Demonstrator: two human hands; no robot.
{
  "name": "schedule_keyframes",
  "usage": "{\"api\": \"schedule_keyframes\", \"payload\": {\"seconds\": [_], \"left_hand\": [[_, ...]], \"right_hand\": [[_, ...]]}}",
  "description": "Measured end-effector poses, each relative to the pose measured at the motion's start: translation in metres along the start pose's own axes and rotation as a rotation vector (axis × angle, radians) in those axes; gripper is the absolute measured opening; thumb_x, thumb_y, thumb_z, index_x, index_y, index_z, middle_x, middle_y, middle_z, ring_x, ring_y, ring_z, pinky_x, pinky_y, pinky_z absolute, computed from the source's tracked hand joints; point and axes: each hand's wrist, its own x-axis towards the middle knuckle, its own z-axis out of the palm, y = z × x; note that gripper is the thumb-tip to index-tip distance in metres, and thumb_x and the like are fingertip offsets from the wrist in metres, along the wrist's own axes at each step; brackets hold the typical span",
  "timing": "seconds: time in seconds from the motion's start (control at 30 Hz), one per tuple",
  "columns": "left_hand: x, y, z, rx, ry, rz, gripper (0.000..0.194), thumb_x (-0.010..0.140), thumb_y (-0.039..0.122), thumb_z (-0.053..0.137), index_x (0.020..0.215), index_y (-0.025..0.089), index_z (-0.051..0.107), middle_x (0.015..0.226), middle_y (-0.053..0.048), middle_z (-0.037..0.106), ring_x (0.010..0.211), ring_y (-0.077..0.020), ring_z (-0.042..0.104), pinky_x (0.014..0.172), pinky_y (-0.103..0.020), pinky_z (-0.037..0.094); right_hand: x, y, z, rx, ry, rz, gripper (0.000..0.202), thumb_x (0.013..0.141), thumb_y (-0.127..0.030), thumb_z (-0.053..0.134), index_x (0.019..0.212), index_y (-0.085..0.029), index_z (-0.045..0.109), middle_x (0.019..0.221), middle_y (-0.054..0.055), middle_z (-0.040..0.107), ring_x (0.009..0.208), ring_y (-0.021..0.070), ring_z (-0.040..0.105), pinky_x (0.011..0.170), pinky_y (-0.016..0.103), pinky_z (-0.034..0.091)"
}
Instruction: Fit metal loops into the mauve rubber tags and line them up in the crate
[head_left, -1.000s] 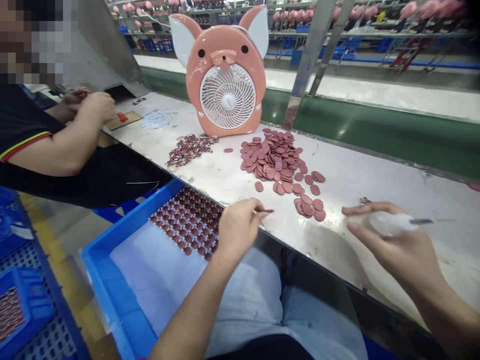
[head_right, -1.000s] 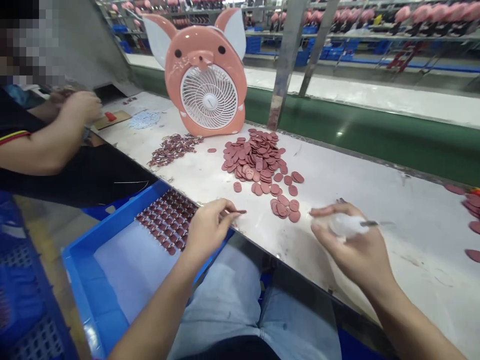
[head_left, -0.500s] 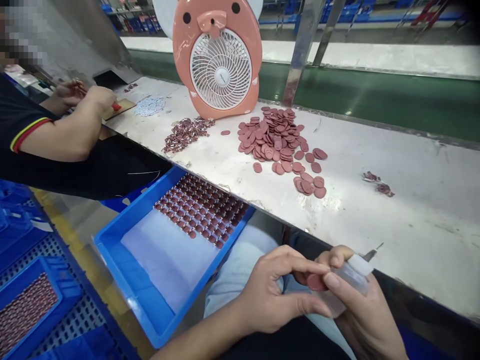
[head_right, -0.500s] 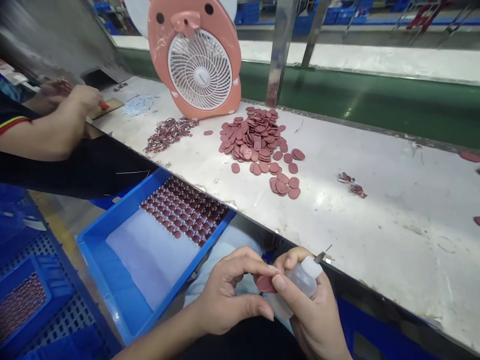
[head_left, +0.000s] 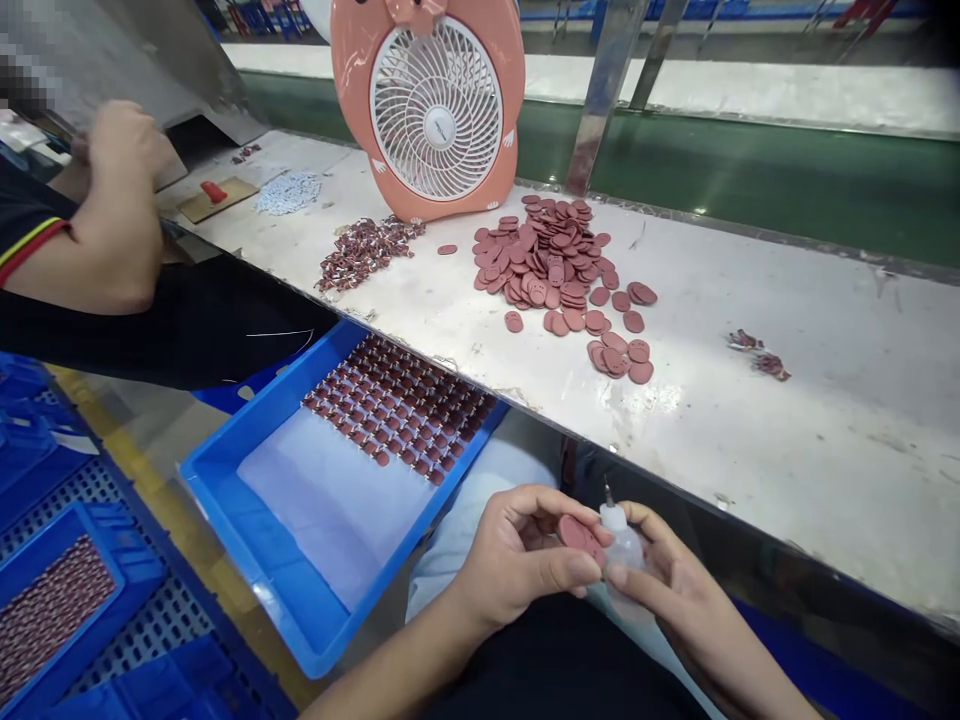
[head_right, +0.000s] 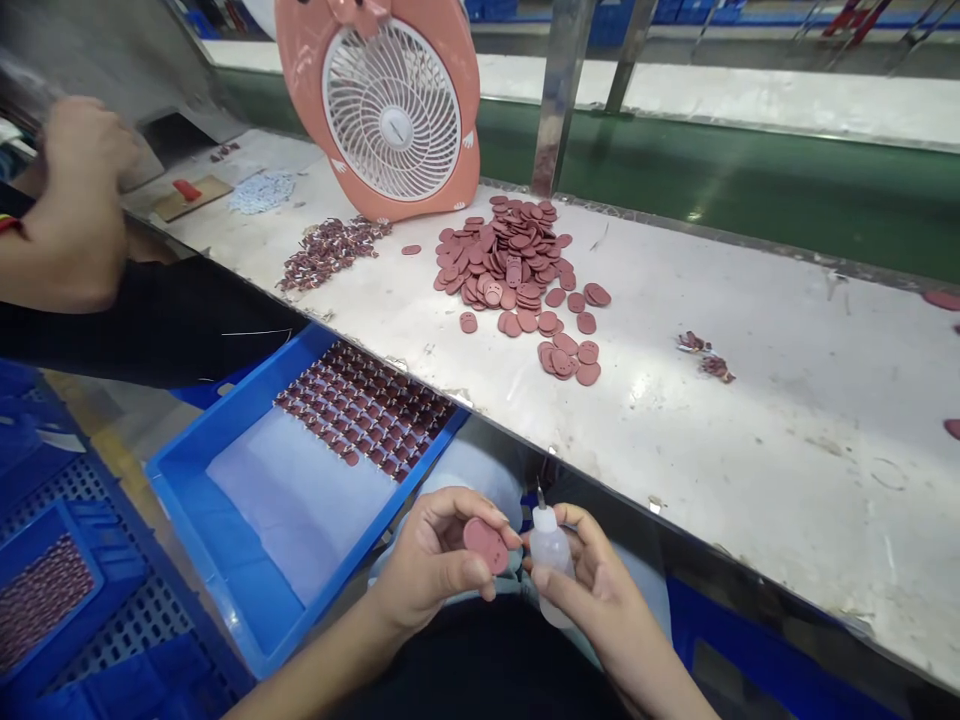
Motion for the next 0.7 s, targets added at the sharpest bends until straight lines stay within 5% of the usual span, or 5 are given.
{"api": "schedule_keyframes", "payload": {"seconds": [0.07, 0.17, 0.4, 0.57, 0.7], "left_hand": [[0.002, -0.001, 0.0, -0.028, 0.03, -0.028, 0.029, 0.069, 0.035, 0.087, 0.093, 0.021, 0.08, 0.079, -0.004, 0.076, 0.055, -0.0096, 0.061, 0.046, -0.018, 0.051], [0.005, -0.001, 0.001, -0.049, 0.104, -0.04, 0.036, 0.075, 0.044, 0.081, 0.103, 0.022, 0.079, 0.082, -0.004, 0.074, 0.054, -0.0078, 0.057, 0.048, -0.02, 0.05], [0.007, 0.003, 0.0, -0.146, 0.192, -0.038, 0.035, 0.074, 0.044, 0.082, 0.103, 0.024, 0.075, 0.083, -0.003, 0.075, 0.059, -0.0062, 0.057, 0.059, -0.019, 0.051], [0.007, 0.004, -0.001, -0.186, 0.214, -0.069, 0.031, 0.077, 0.041, 0.08, 0.1, 0.022, 0.072, 0.085, -0.003, 0.076, 0.07, -0.0102, 0.065, 0.063, -0.021, 0.055], [0.007, 0.003, -0.002, -0.206, 0.198, -0.087, 0.031, 0.08, 0.04, 0.078, 0.103, 0.021, 0.071, 0.086, -0.003, 0.075, 0.073, -0.0109, 0.067, 0.063, -0.02, 0.055]], "right_hand": [[-0.001, -0.002, -0.003, 0.059, 0.026, 0.035, 0.06, 0.074, -0.054, 0.077, 0.12, -0.024, 0.054, 0.091, 0.004, 0.064, 0.073, 0.0172, 0.059, 0.056, 0.025, 0.051], [-0.003, -0.007, -0.007, 0.107, 0.022, 0.08, 0.066, 0.081, -0.063, 0.066, 0.132, -0.026, 0.047, 0.087, 0.004, 0.062, 0.054, 0.0116, 0.047, 0.034, 0.017, 0.033], [-0.009, -0.014, -0.02, -0.17, 0.219, -0.166, 0.059, 0.069, -0.045, 0.084, 0.112, -0.031, 0.046, 0.098, 0.002, 0.067, 0.045, 0.005, 0.045, 0.043, 0.02, 0.044], [-0.01, -0.021, -0.04, -0.023, 0.326, -0.438, 0.045, 0.071, -0.042, 0.08, 0.108, -0.024, 0.063, 0.058, 0.002, 0.064, 0.05, 0.0221, 0.062, 0.043, 0.031, 0.051], [-0.014, -0.032, -0.043, -0.064, 0.468, -0.596, 0.041, 0.064, -0.04, 0.085, 0.099, -0.025, 0.07, 0.057, 0.001, 0.059, 0.041, 0.0162, 0.051, 0.037, 0.028, 0.041]]}}
